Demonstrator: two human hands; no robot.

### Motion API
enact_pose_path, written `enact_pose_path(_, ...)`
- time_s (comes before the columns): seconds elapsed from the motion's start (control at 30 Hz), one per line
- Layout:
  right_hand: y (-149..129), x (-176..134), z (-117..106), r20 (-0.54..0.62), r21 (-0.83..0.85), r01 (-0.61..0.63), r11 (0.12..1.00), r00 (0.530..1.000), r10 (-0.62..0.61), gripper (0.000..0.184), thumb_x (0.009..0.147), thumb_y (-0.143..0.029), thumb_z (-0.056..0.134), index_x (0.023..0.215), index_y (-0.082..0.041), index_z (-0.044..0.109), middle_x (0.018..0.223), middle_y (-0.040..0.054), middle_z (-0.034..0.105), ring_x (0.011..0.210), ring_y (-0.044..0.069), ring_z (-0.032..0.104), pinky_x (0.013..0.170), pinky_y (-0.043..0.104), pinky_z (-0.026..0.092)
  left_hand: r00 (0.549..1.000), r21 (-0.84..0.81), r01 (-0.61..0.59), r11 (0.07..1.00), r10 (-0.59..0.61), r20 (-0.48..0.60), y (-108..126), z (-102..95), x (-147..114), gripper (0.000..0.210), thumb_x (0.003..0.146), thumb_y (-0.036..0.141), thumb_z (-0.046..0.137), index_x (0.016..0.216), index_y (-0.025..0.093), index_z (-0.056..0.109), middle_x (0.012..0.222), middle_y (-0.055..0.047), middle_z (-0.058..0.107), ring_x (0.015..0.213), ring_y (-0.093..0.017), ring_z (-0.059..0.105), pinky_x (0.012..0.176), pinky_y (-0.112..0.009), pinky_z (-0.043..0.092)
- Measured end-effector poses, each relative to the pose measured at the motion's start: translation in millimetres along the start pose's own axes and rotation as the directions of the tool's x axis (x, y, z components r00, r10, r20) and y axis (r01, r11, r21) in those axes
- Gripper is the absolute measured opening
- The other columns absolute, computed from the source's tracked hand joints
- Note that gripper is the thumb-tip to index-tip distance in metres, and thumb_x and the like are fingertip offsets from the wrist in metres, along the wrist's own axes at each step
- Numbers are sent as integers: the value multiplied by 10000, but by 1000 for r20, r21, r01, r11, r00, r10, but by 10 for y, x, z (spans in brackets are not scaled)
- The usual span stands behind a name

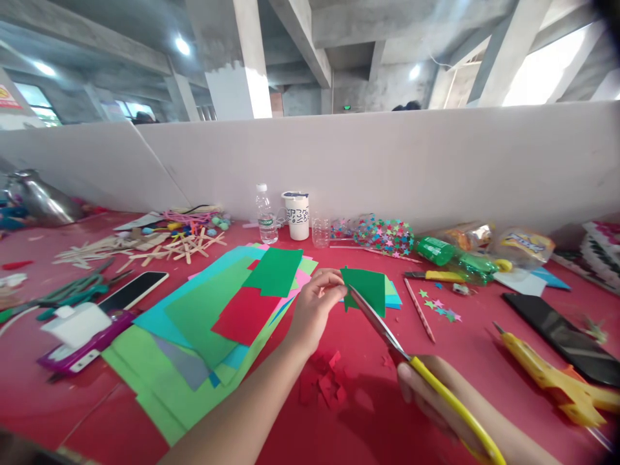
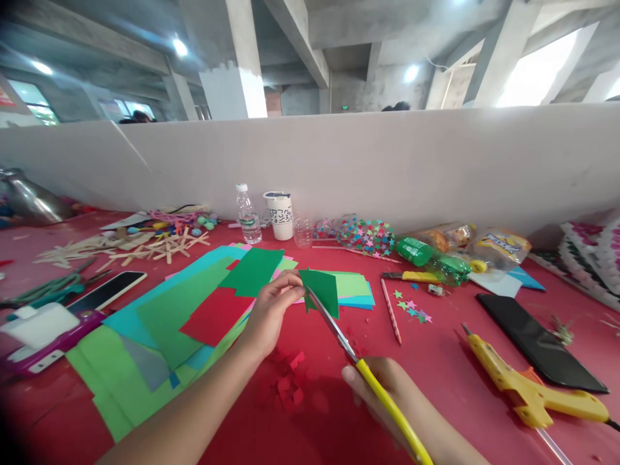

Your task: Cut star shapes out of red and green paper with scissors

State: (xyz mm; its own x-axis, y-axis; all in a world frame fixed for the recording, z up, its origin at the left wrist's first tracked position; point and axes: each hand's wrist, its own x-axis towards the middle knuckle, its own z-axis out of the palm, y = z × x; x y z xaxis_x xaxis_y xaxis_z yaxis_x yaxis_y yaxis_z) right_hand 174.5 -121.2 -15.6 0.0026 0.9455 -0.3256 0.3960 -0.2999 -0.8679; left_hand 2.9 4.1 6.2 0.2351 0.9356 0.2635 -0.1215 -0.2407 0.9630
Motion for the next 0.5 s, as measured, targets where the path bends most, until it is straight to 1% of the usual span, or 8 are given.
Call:
enact_pose_path(0.17, -107, -53, 36, -15, 25, -14, 1000, 1000, 15, 680, 646, -878, 364, 592, -205, 441, 423, -96, 298, 356, 55, 252, 369, 206, 206, 1000, -45, -11, 999, 11, 7, -15, 0, 15, 99, 689, 205, 612, 597, 188, 579, 842, -20, 549, 829, -178, 515, 745, -266, 413)
enact_pose_path(0.27, -121, -60, 45, -20, 25, -24, 999, 1000, 24, 675, 654, -876, 352, 592, -209, 434, 413, -95, 301, 350, 57, 244, 370, 216, 196, 1000, -73, -11, 997, 12, 13, -26, 2, 19, 85, 690, 195, 606, 610, 188, 580, 853, -16, 541, 845, -171, 510, 747, -255, 407)
enact_pose_path(0.4, -86, -41, 50, -4, 23, -4, 1000, 1000, 4, 666, 675, -868, 336, 598, -213, 428, 382, -102, 283, 333, 53, 218, 371, 224, 159, 1000, -62, -19, 998, 21, 22, -39, -8, 18, 88, 701, 206, 607, 622, 190, 572, 801, -4, 524, 823, -162, 500, 748, -248, 390)
enact_pose_path(0.5, -71, -28, 57, -12, 19, -32, 999, 999, 32, 655, 679, -859, 354, 596, -214, 426, 394, -99, 293, 338, 54, 227, 363, 220, 171, 999, -35, -17, 999, 19, 47, -50, -22, 16, 96, 722, 224, 597, 637, 192, 567, 739, 7, 502, 767, -155, 485, 725, -252, 378)
